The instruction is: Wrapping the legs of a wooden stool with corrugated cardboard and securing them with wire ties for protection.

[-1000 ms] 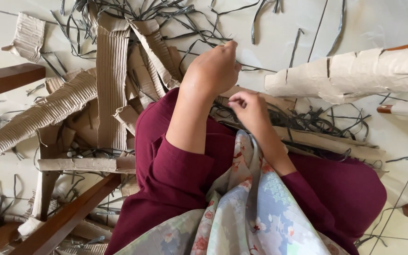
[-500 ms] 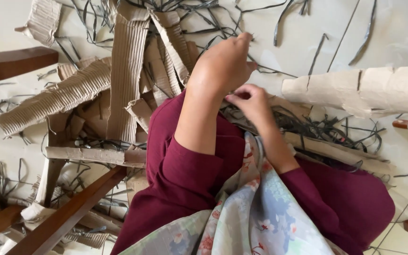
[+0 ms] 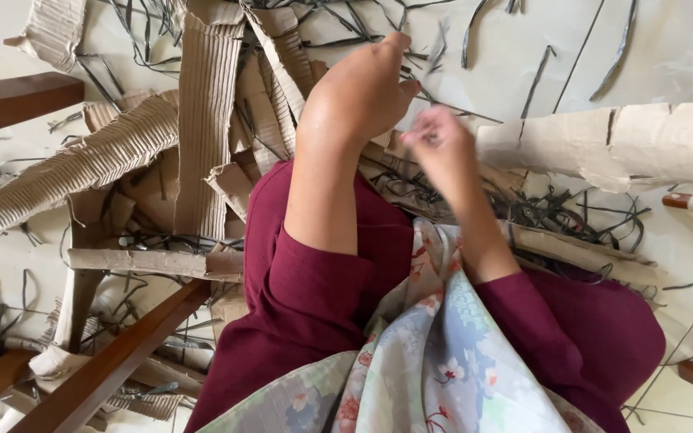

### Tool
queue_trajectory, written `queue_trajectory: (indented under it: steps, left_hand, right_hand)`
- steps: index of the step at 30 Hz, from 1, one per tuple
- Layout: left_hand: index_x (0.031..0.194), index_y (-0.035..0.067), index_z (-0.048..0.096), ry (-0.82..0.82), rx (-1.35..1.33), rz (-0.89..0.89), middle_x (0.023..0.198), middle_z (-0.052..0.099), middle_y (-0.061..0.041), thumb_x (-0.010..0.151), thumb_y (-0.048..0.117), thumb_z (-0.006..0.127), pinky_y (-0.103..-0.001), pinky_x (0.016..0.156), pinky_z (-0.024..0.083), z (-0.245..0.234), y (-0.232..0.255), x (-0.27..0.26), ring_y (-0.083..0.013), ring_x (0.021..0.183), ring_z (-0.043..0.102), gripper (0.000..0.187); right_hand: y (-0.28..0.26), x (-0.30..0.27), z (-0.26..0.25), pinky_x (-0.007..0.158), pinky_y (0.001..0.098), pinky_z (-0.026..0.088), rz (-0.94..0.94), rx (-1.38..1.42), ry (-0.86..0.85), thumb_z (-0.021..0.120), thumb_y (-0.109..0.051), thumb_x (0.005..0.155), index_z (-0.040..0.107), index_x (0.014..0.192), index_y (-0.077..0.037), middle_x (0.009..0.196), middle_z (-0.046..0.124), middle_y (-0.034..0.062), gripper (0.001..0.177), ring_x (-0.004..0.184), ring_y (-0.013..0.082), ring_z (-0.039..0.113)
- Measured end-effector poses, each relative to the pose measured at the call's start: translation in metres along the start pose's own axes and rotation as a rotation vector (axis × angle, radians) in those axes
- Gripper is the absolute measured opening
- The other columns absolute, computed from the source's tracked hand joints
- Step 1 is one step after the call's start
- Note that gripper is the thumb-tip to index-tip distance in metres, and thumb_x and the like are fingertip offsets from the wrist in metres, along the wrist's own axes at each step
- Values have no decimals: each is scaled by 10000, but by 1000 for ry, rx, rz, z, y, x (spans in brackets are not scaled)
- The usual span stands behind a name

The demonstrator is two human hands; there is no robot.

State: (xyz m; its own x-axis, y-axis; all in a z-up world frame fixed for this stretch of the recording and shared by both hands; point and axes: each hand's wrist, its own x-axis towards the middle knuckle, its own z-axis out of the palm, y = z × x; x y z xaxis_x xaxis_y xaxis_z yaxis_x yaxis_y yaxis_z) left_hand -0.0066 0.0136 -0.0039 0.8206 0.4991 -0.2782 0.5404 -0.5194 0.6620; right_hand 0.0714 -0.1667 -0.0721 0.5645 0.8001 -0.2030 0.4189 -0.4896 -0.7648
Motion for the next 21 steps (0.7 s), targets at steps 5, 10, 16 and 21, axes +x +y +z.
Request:
queue_trajectory:
  steps: [5, 10, 16, 21]
  left_hand:
    - [1329, 29, 603, -11, -18, -10, 1108, 761, -162, 886, 241, 734, -420, 755, 606, 1, 4, 1, -292, 887, 764, 509]
    - [1366, 45, 590, -58, -34, -44, 1117, 756, -183, 909, 243, 715, -404, 746, 625, -2, 3, 2, -283, 866, 776, 513]
    - [1373, 125, 598, -66, -39, -59, 1153, 759, -98, 893, 219, 686, -437, 791, 577, -2, 4, 5, -281, 948, 746, 496]
    - [1248, 312, 740, -287, -129, 105, 1071, 788, -17, 620, -152, 576, -369, 584, 574, -3, 17, 7, -201, 660, 718, 798]
  right_hand:
    - [29, -18, 59, 636, 402, 518, -61, -282, -116, 827, -54, 775, 709, 894, -32, 875, 630, 91, 169, 691, 269, 611]
    - [21, -18, 41, 750, 395, 520, -198, -246, 2, 823, -45, 791, 682, 934, -17, 935, 631, 105, 203, 791, 301, 626]
    - [-36, -16, -31, 606, 253, 536, 18, 375, 6, 667, 55, 962, 643, 1173, 26, 880, 730, 113, 214, 651, 149, 648]
    - [-73, -15, -72, 516, 209, 514, -6, 503, 64, 700, 99, 964, 359, 1536, 81, 886, 732, 156, 666, 628, 152, 642]
